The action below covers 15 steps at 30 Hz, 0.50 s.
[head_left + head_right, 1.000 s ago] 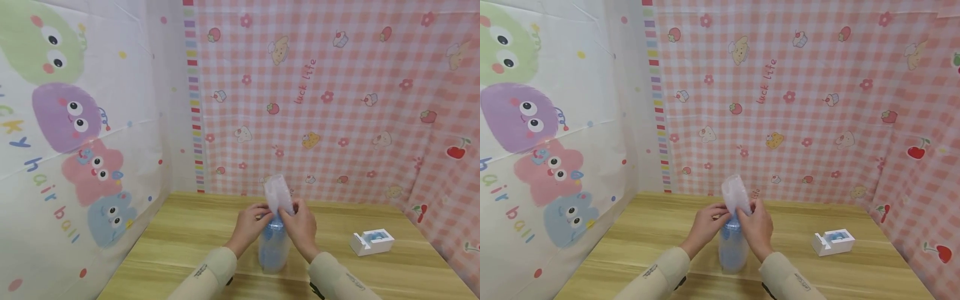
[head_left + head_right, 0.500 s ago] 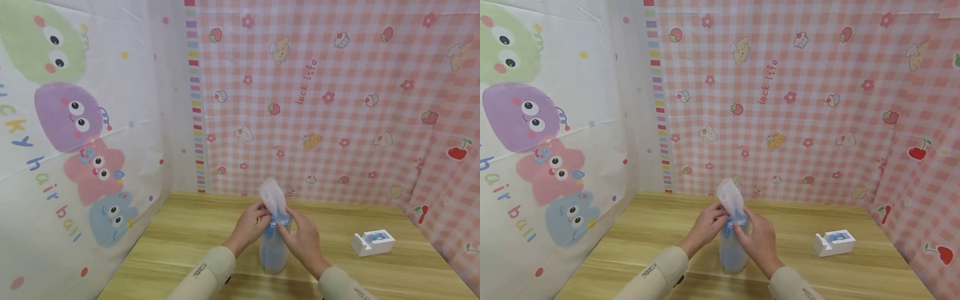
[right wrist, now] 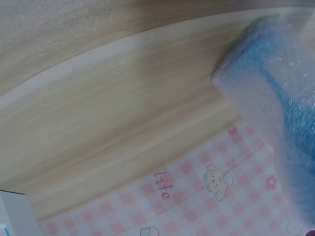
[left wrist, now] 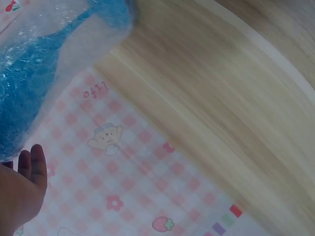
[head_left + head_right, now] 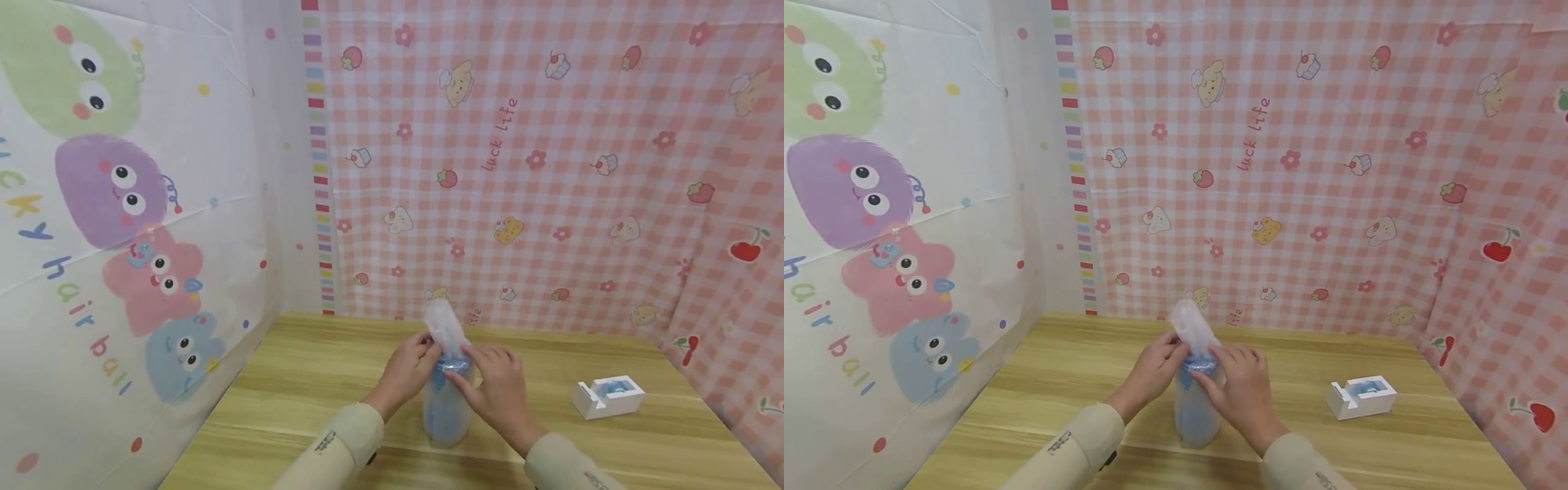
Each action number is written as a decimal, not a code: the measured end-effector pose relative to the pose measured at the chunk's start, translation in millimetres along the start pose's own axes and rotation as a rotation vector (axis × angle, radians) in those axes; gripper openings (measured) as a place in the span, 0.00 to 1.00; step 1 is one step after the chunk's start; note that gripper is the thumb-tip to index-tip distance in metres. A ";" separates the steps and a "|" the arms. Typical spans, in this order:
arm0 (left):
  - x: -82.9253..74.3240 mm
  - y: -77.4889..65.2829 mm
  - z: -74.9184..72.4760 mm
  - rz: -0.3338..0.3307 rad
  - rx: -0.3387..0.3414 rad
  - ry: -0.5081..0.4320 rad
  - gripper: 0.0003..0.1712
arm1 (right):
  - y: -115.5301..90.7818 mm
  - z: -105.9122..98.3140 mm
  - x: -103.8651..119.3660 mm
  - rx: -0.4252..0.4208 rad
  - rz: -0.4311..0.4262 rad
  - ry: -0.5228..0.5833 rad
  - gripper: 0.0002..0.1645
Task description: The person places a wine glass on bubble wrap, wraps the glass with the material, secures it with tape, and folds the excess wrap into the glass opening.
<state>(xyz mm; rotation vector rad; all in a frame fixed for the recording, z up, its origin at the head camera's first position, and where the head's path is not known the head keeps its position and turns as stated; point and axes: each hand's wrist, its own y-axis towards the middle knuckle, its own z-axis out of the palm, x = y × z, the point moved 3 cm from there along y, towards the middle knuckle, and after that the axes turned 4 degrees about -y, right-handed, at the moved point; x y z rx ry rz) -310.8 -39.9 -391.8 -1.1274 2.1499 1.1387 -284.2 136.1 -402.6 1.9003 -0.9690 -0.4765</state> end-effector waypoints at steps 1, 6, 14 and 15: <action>0.3 1.2 0.9 -0.009 -0.012 -0.004 0.31 | 0.1 -1.1 -1.0 -0.002 -0.007 0.005 0.34; -2.5 6.4 3.9 -0.054 -0.059 0.006 0.31 | 1.9 -4.0 -5.8 -0.007 -0.044 0.025 0.29; -7.5 8.8 4.9 -0.112 -0.139 -0.012 0.16 | 2.5 -2.8 -9.1 0.066 0.003 0.068 0.24; -7.5 8.7 4.5 -0.123 -0.148 -0.031 0.14 | 2.5 -2.4 -8.8 0.076 0.012 0.069 0.24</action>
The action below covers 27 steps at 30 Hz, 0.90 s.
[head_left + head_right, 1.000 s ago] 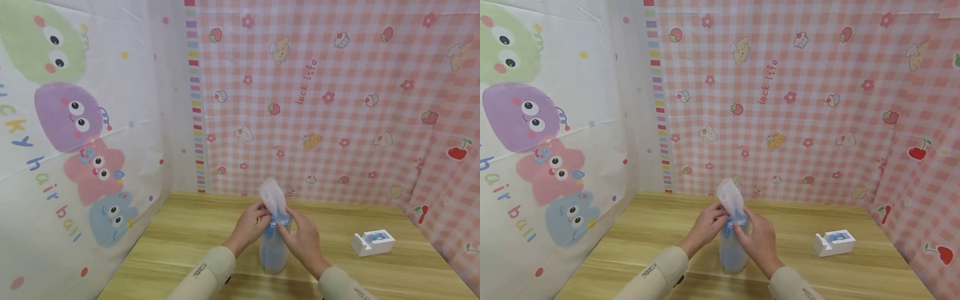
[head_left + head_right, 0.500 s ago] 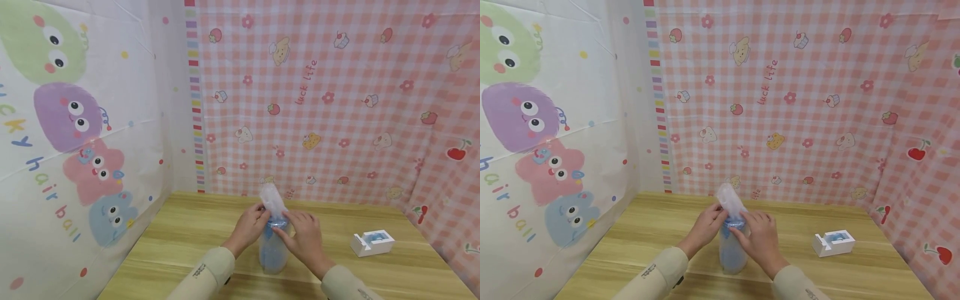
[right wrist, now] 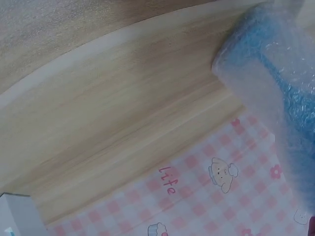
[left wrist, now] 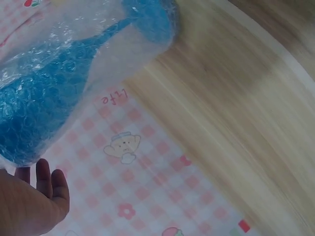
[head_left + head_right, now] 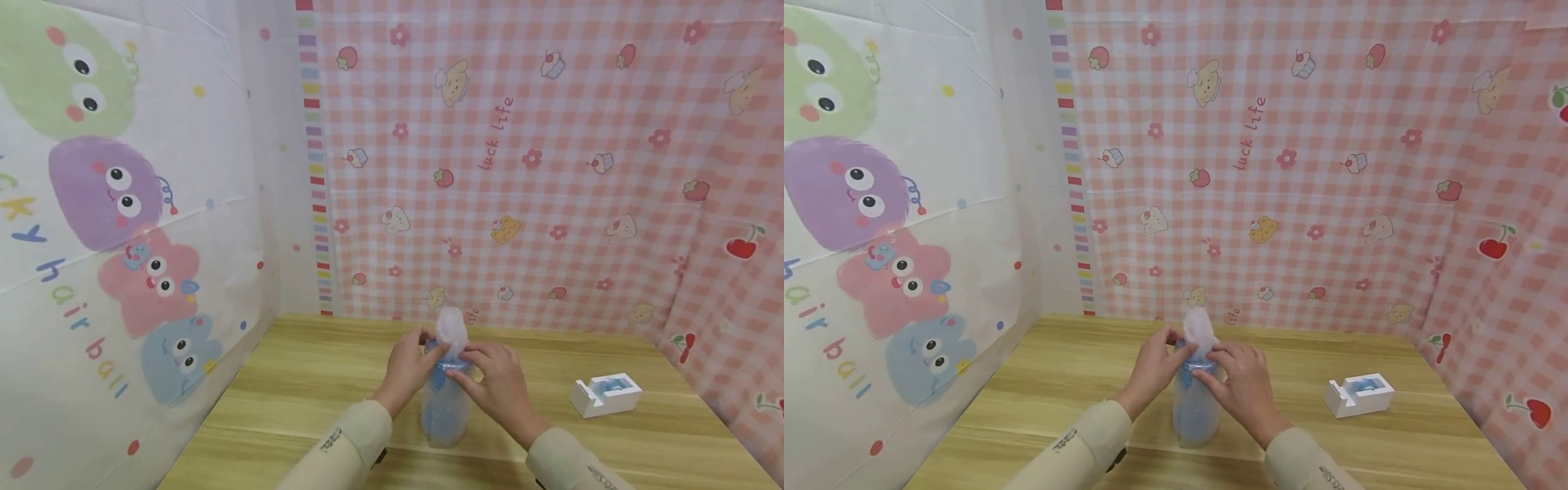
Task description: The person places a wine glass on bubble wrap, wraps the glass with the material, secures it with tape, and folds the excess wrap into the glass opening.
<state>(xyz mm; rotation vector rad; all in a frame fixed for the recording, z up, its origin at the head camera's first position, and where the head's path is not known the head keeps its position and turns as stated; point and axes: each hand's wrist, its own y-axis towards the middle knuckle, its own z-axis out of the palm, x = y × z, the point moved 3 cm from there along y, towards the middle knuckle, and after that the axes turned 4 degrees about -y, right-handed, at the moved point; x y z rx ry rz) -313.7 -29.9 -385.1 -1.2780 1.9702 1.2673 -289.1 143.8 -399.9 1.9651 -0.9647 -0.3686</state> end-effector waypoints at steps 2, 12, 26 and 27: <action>-0.3 0.6 -0.9 -0.014 -0.010 -0.033 0.16 | 0.1 0.3 0.3 0.017 0.027 0.007 0.27; -3.5 0.0 -2.3 0.069 -0.024 0.068 0.14 | 5.9 -2.3 3.2 0.000 -0.047 -0.043 0.41; 2.2 -1.5 -3.1 0.003 0.052 0.005 0.25 | 8.2 1.5 6.7 0.003 -0.015 0.052 0.24; 2.1 -0.9 -3.3 -0.006 0.054 -0.006 0.23 | 8.7 1.9 6.8 0.003 -0.025 0.073 0.24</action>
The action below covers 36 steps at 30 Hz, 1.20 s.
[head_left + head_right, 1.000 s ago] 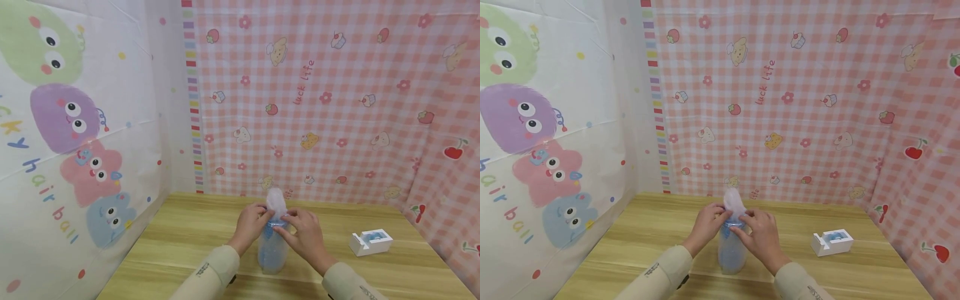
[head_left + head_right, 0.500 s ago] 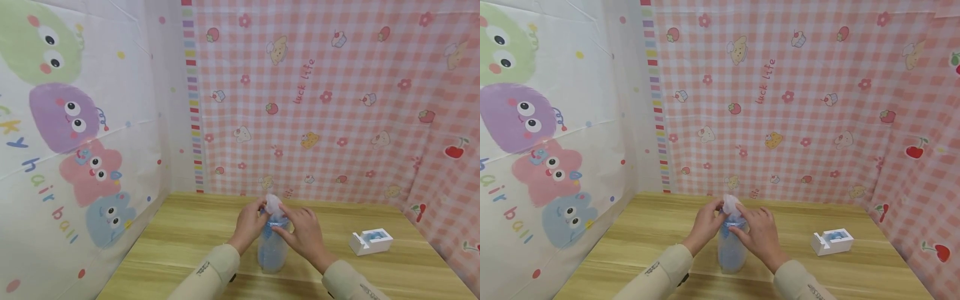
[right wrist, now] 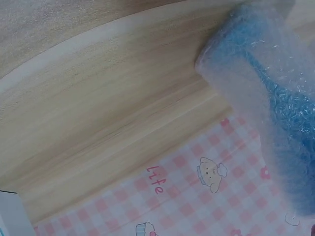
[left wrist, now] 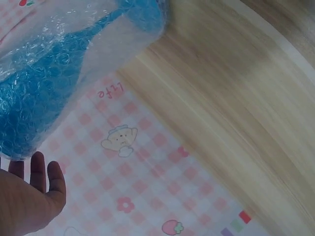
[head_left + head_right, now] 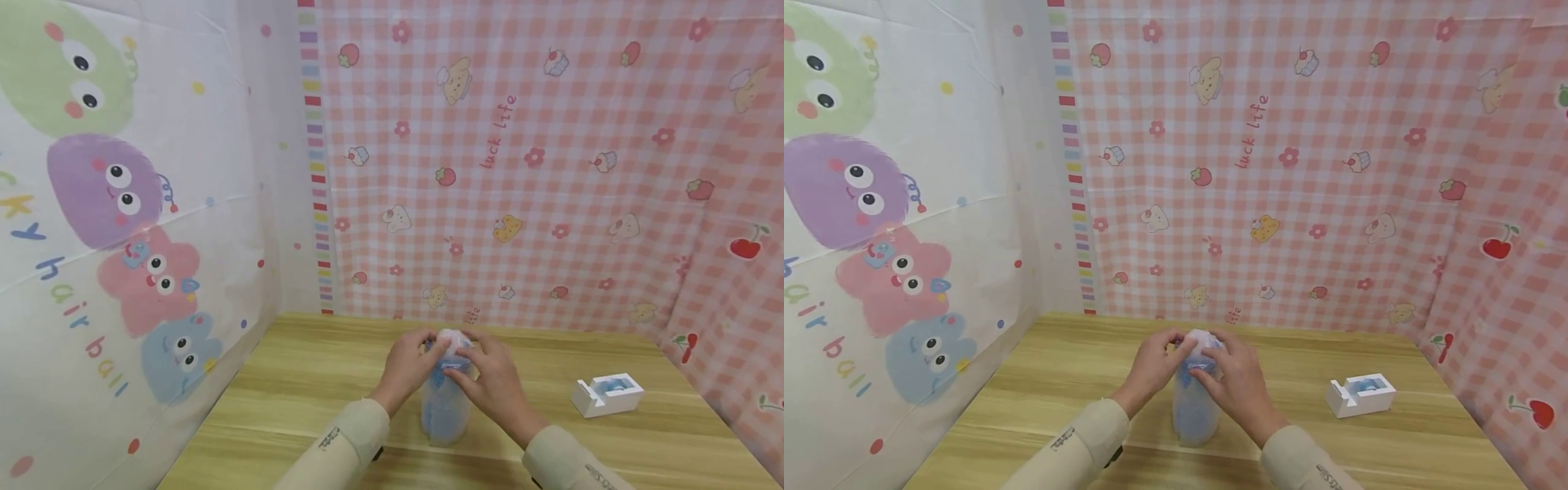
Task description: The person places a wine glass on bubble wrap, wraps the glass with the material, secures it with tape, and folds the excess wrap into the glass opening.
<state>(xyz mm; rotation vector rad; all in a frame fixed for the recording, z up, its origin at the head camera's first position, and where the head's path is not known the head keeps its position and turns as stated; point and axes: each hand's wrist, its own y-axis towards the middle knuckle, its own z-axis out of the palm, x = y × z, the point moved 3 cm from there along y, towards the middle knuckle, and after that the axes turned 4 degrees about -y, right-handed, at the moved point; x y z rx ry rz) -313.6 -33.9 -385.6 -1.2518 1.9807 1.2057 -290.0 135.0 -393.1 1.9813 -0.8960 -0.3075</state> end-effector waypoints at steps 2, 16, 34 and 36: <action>-0.3 1.1 -0.7 -0.021 0.000 -0.038 0.19 | 0.8 0.8 0.0 0.013 -0.010 0.030 0.25; -1.5 -0.3 -4.4 0.197 -0.032 -0.015 0.02 | 9.0 0.2 4.3 0.168 0.046 -0.011 0.25; -4.3 -4.6 -8.4 0.534 0.133 0.482 0.21 | 2.7 4.2 3.7 0.203 0.065 -0.003 0.26; -4.2 -5.0 -7.3 0.556 0.144 0.523 0.22 | 2.2 4.2 4.7 0.157 -0.003 -0.013 0.24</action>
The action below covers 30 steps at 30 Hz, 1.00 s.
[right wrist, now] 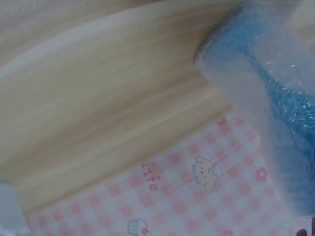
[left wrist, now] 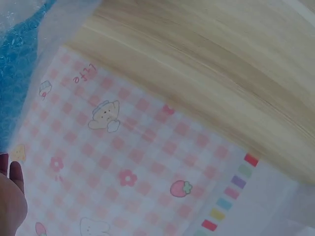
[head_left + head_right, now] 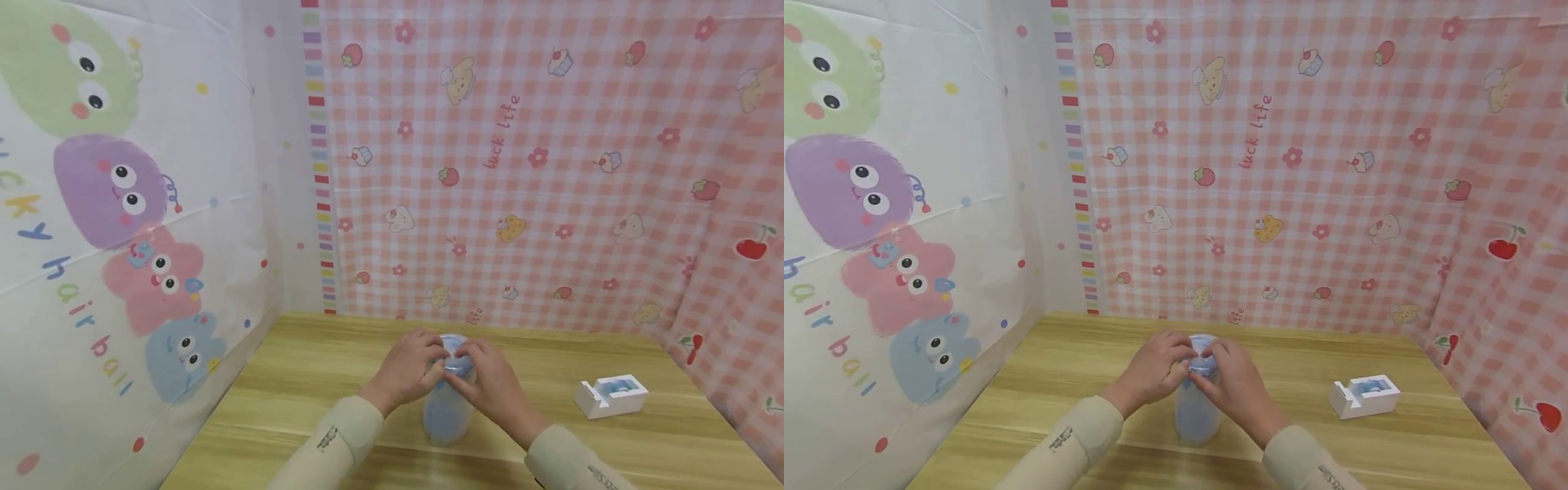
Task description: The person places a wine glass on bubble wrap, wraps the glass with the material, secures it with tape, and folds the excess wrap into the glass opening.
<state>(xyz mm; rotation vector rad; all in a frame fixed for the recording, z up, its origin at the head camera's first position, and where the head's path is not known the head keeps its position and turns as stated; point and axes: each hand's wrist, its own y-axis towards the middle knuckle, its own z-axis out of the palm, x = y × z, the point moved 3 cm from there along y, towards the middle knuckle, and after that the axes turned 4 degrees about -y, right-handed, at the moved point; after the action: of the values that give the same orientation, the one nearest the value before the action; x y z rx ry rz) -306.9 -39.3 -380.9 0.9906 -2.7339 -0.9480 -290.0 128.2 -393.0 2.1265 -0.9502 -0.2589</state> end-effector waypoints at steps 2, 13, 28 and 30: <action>-1.1 -0.4 1.6 0.021 0.015 0.032 0.22 | 0.2 -1.0 1.5 -0.046 -0.087 -0.026 0.21; -2.5 -4.5 5.9 0.018 0.097 0.043 0.22 | 8.1 -6.1 7.1 0.216 -0.220 -0.189 0.15; -1.6 -8.2 4.8 0.137 0.164 0.201 0.18 | 12.8 -8.2 4.7 0.475 -0.188 -0.154 0.14; -2.2 -5.8 4.2 0.124 0.190 0.221 0.17 | 13.4 -8.1 4.2 0.484 -0.185 -0.147 0.14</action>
<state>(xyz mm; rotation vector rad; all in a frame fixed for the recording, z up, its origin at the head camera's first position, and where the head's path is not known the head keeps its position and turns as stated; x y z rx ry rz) -303.1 -39.2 -387.3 0.8799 -2.6953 -0.5330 -290.6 124.3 -377.3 2.6773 -0.9732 -0.3040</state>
